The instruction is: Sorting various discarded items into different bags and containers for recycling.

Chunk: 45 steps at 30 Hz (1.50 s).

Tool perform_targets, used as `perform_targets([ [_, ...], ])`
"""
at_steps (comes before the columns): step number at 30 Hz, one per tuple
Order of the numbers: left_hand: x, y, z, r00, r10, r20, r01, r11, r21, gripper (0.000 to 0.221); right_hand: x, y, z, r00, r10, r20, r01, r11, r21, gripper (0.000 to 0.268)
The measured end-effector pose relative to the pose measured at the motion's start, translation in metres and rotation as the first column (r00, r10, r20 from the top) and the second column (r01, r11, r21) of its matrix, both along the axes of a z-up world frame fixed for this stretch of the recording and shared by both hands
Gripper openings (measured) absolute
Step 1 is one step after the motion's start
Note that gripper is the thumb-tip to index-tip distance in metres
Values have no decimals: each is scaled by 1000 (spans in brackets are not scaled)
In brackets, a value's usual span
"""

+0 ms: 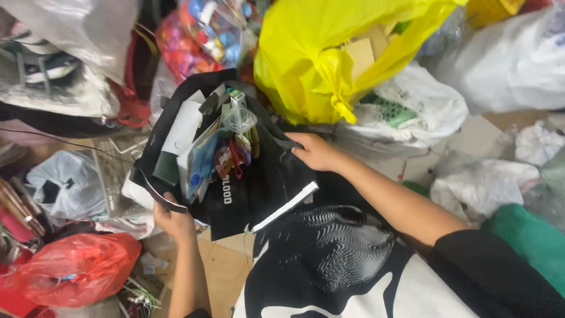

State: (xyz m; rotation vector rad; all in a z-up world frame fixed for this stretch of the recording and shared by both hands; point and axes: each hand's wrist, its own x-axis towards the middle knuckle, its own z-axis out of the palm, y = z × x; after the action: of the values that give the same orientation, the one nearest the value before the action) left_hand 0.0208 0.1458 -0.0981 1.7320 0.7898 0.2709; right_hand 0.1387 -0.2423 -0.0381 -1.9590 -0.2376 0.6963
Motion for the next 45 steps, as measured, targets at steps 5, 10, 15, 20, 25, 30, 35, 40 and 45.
perform_targets([
  [5,2,-1,-29,995,-62,83,42,974,221,34,26,-19,5,999,-10,42,17,986,-165,48],
  [10,17,-48,40,994,-108,-5,108,985,138,32,29,-42,4,997,-43,-66,29,978,-209,50],
  [15,18,-69,81,970,-191,148,170,975,142,20,17,-67,3,987,-162,16,162,987,0,45],
  [20,46,-84,127,912,-229,340,229,973,41,28,35,-66,40,942,-169,289,207,973,-104,42],
  [25,50,-95,51,881,-212,422,281,954,-108,35,44,-52,35,872,-129,473,360,824,-438,39],
  [30,71,-129,39,887,-320,333,372,922,-107,14,36,0,71,720,-40,693,423,817,-392,56],
  [35,64,-135,45,898,-331,291,397,894,-209,11,37,27,11,866,-249,434,328,938,-115,91],
  [40,56,-126,35,865,-427,263,480,857,-187,6,66,52,-13,966,-259,-11,238,905,-352,108],
  [45,64,-139,44,788,-585,190,611,780,-134,26,73,59,-50,985,-109,133,157,882,-444,79],
])
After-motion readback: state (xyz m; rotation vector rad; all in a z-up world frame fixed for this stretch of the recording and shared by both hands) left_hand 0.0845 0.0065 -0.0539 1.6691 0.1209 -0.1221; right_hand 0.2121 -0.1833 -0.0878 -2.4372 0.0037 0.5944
